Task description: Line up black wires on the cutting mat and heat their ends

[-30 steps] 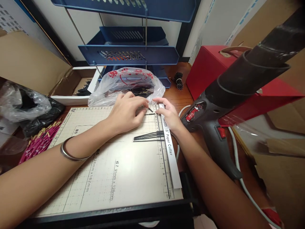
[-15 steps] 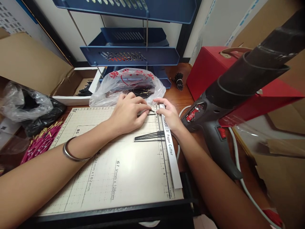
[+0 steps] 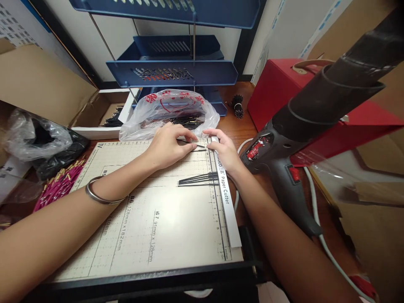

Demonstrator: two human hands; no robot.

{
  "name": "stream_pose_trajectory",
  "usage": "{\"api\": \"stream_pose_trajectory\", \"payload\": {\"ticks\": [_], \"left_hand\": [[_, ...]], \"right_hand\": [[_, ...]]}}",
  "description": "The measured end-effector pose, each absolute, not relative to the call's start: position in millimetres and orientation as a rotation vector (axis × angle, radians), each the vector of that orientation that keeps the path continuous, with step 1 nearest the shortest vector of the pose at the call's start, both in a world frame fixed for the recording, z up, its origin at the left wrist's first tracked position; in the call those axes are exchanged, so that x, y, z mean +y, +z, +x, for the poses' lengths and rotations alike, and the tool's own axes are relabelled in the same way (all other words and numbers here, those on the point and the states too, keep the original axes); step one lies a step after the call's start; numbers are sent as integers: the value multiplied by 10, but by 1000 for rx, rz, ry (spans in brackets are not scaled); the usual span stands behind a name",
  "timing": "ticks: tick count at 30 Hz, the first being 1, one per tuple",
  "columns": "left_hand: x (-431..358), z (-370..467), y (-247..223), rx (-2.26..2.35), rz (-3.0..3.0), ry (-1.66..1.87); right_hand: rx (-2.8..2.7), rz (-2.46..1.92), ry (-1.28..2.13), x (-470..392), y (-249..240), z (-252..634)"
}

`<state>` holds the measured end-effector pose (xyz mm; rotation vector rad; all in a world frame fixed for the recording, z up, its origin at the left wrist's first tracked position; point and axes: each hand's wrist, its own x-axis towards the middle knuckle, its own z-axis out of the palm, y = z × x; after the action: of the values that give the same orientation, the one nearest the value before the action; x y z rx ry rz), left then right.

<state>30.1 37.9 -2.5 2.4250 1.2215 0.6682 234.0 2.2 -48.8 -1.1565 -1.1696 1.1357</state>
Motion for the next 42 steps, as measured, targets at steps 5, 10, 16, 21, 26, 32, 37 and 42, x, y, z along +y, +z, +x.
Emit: {"api": "stream_pose_trajectory", "payload": {"ticks": [5,10,16,21,26,32,37,42], "left_hand": [[371,331,-15,1239,2344,679],[371,326,-32,1227,2333,707],[374,321,-47,1211,2343,711],[376,328,-55,1202,2373,705],[380,318,-57,1164,2401,716],[373,325,-25,1177,2379,691],[361,329,-6,1202,2374,681],[360,344,-11,1202,2367,679]], "right_hand": [[-1176,-1170,1140,16,-492,2348],[-1210,-1168,1123,33,-514,2366],[-1213,-1148,1134,41,-530,2378],[-1197,-1144,1161,35,-517,2373],[-1186,-1131,1172,35,-520,2368],[-1216,-1144,1140,49,-533,2379],[-1232,-1127,1132,47,-531,2386],[-1226,-1127,1133,55,-557,2400]]}}
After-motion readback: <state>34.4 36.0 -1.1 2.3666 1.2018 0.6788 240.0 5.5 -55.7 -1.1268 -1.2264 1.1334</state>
